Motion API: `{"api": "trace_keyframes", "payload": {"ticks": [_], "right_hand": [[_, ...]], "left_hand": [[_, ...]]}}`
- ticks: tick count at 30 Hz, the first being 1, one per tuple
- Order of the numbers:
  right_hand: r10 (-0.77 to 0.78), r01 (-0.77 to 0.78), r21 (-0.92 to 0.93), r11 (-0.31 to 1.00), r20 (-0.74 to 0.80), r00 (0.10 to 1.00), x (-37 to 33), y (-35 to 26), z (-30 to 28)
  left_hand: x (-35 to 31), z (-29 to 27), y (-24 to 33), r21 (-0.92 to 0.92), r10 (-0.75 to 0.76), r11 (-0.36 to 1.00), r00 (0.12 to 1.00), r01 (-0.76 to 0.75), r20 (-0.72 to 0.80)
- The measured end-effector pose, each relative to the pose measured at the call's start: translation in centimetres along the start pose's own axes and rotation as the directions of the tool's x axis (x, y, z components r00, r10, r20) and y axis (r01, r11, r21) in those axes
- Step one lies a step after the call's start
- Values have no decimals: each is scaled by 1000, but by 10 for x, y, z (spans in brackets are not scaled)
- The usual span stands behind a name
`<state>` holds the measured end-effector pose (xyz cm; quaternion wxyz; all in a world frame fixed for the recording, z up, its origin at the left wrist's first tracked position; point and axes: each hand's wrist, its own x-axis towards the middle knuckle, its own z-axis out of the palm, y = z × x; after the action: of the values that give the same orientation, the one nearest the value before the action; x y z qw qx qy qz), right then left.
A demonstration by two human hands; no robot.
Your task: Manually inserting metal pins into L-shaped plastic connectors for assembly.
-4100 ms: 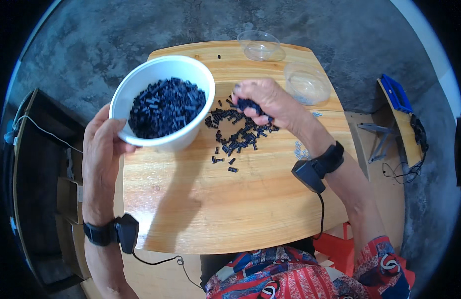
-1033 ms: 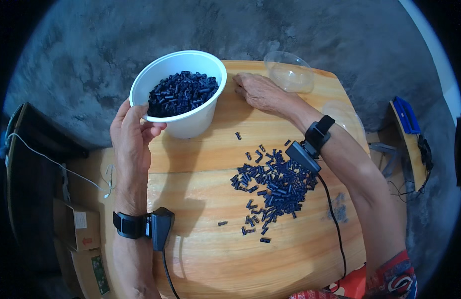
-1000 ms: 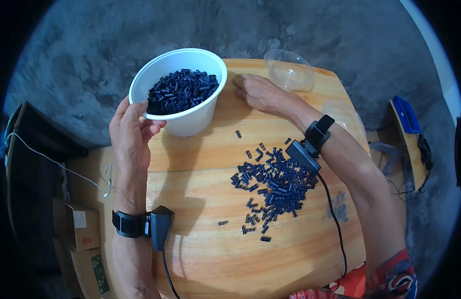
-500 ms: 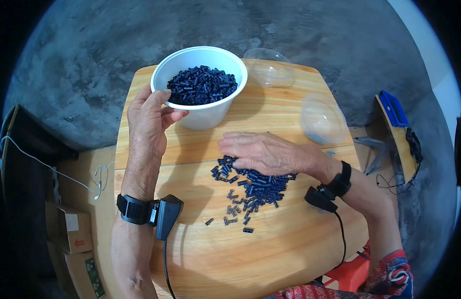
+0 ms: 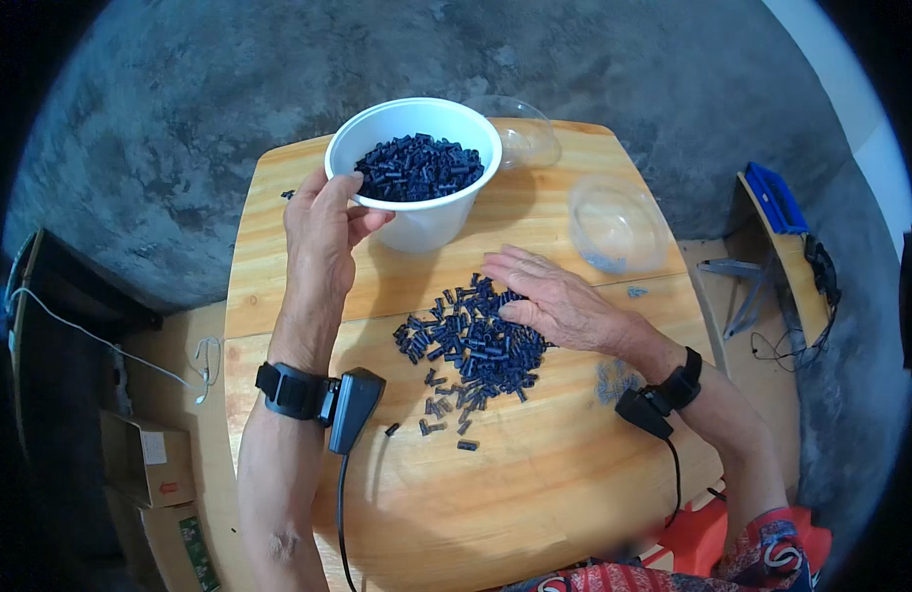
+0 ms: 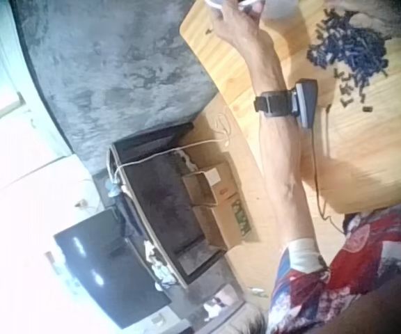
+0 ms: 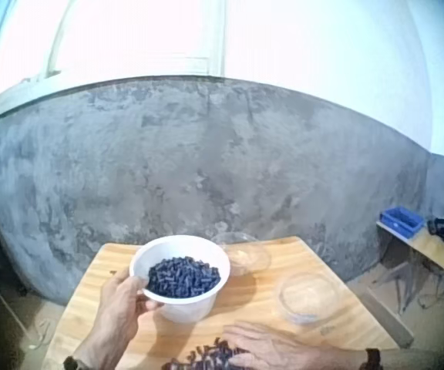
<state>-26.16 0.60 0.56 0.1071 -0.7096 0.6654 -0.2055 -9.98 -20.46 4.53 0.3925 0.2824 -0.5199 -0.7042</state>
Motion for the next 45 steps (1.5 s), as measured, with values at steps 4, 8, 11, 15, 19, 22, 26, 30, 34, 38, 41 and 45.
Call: {"api": "trace_keyframes", "payload": {"ticks": [4, 8, 11, 15, 19, 22, 26, 30, 34, 38, 41, 45], "right_hand": [[-46, 43, 110, 993, 22, 999, 1, -9, -1], [-7, 8, 226, 974, -3, 1000, -7, -21, -9], [96, -88, 234, 968, -25, 995, -26, -29, -26], [201, -181, 257, 949, -53, 978, -51, -43, -38], [160, -136, 282, 950, -64, 985, -68, -55, -34], [144, -96, 317, 944, -130, 981, -82, -68, -29], [238, -157, 337, 928, -214, 947, -85, -75, -13], [234, -202, 125, 971, -343, 910, -80, -42, -2], [237, -226, 73, 971, -379, 895, -61, -17, 6], [198, -217, -18, 976, -343, 918, -47, -10, 8], [200, -206, 0, 979, -243, 949, -40, -18, 12], [282, -182, 360, 915, -250, 926, -49, -30, 3]], "left_hand": [[4, 3, -1, -47, -1, 999, 999, 2, 33], [-4, -8, -1, -168, -6, 986, 999, 14, 47], [-36, -18, -11, 58, -23, 998, 999, 21, 49], [-107, -47, -19, 602, 3, 772, 947, -207, 322], [-163, -59, -16, 704, -30, 399, 759, -588, 651], [-163, -57, -30, 703, -19, 267, 726, -659, 688], [-148, -39, -46, 753, 46, 79, 757, -653, 652], [-133, -18, -58, 747, 187, 49, 741, -663, 645], [-127, -8, -68, 771, 203, 45, 762, -635, 616], [-127, 3, -63, 750, 208, 231, 784, -620, 585], [-139, -7, -56, 694, 234, 261, 741, -671, 629], [-157, -4, -58, 654, 199, 273, 707, -705, 679]]}}
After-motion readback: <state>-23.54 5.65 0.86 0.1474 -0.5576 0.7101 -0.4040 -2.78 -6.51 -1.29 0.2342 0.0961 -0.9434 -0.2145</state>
